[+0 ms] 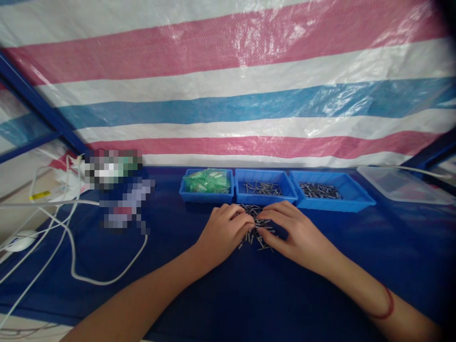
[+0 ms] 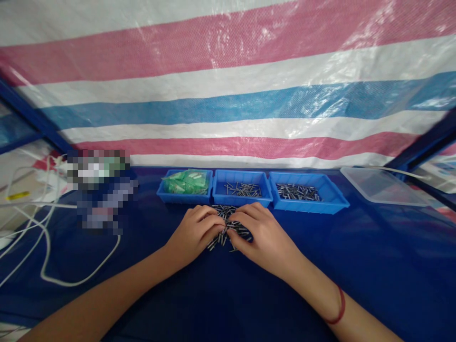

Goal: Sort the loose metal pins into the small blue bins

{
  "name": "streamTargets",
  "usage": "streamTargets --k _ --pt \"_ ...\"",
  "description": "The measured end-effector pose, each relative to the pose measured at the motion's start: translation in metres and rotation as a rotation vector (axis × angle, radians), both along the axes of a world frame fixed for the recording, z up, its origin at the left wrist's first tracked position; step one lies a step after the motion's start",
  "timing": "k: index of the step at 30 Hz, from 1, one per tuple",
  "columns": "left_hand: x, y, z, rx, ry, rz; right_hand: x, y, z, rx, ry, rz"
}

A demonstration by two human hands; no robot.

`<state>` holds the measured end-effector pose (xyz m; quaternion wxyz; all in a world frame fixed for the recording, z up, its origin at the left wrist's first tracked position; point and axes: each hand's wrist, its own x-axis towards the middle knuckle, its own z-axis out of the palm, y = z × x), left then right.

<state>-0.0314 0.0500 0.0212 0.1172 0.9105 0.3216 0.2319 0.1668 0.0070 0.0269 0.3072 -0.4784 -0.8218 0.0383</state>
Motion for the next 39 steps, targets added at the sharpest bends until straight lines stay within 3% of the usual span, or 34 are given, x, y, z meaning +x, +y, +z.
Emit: streamTargets --k 7,16,29,39 --pt "0.003 -0.007 0.005 -0.216 -0.338 -0.041 -0.011 -0.003 -0.008 -0.148 0.181 0.079" --pt "0.007 -0.009 0.007 -0.396 -0.465 0.021 -0.017 -0.006 -0.008 -0.176 0.351 0.085" --pt "0.006 -0.009 0.007 -0.351 -0.48 0.001 -0.016 -0.005 -0.009 -0.186 0.386 0.079" --pt "0.003 -0.005 0.008 -0.269 -0.464 0.028 -0.007 -0.004 -0.002 -0.137 0.5 -0.04"
